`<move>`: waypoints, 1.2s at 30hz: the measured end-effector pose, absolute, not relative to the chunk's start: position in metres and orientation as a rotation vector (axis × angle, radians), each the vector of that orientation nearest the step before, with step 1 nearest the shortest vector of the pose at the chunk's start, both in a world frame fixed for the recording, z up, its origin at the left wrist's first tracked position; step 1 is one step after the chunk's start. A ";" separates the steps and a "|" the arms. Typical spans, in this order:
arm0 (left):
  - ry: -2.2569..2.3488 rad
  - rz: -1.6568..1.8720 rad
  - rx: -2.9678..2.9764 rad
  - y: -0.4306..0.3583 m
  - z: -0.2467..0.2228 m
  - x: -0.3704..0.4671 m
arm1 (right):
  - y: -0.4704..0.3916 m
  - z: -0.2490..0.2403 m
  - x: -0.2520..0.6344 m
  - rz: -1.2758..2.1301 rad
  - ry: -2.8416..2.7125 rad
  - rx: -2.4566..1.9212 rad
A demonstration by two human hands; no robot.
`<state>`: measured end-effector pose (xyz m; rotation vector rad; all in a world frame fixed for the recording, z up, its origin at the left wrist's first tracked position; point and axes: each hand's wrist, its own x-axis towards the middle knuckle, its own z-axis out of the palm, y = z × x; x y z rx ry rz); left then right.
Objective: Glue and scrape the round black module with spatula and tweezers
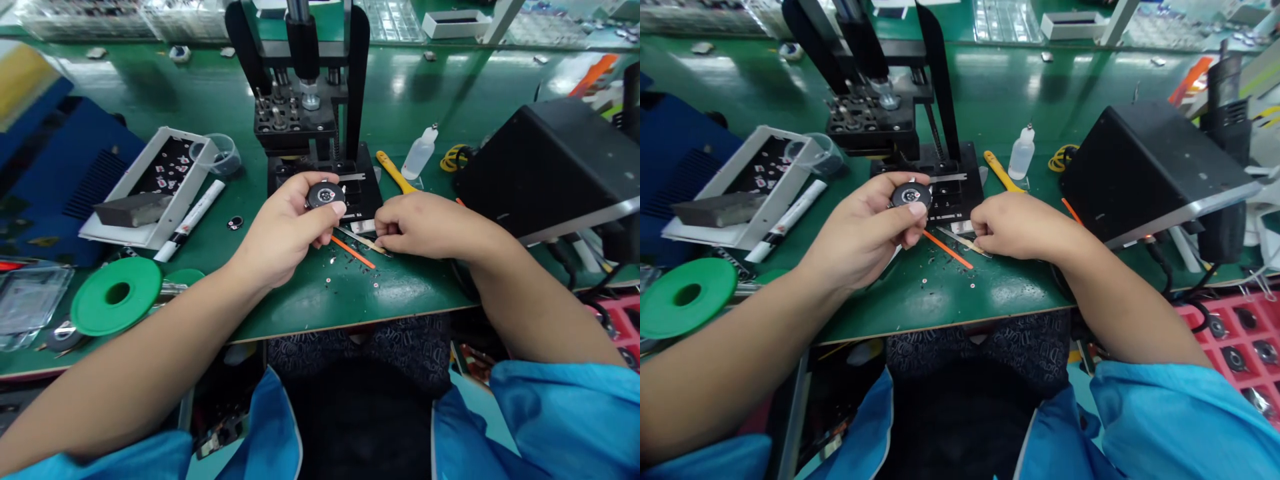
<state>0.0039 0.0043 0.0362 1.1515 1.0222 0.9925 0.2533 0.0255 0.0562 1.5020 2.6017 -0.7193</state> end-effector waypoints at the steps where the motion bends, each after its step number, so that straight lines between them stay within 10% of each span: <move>1: 1.022 0.991 1.153 0.004 0.036 0.004 | 0.025 0.056 0.253 -0.712 2.606 1.499; 14: 1.010 0.982 1.167 0.006 0.031 0.004 | 0.018 0.054 0.254 -1.191 3.172 1.974; 36: 0.871 0.821 1.064 0.000 0.036 0.007 | 0.024 0.033 0.253 -1.166 3.837 1.484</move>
